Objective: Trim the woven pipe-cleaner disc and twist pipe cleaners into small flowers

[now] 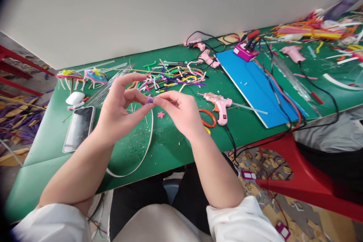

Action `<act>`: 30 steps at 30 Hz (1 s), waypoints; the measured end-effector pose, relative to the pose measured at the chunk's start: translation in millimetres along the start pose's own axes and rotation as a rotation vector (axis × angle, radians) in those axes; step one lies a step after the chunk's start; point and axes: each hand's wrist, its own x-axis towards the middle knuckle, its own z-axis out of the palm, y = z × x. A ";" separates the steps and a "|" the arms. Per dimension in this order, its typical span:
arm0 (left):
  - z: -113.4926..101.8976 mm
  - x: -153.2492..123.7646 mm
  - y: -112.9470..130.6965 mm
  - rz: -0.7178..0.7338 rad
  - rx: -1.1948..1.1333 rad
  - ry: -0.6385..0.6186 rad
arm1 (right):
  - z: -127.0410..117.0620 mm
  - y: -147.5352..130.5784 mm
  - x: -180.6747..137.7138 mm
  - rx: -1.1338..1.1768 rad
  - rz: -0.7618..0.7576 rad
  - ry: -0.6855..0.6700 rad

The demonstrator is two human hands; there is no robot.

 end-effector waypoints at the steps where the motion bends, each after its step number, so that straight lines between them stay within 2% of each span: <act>1: -0.7 1.4 -1.2 -0.020 -0.029 -0.001 | -1.6 0.7 0.8 0.029 0.022 -0.010; 6: -0.6 3.4 -2.4 -0.064 -0.086 -0.012 | -1.8 0.0 1.4 0.021 0.051 -0.005; 16: 0.4 2.8 -9.4 -0.021 -0.006 -0.047 | 4.5 10.7 5.0 0.089 0.118 -0.062; 21: -2.2 3.9 -10.6 -0.050 0.004 -0.070 | 3.9 11.6 6.4 0.105 0.095 -0.023; 25: -6.8 3.8 -7.3 -0.039 0.092 -0.088 | 3.7 12.9 7.0 0.113 0.121 0.017; 30: -7.5 3.9 -7.1 0.019 0.179 -0.049 | 4.4 15.2 7.2 0.145 0.140 -0.007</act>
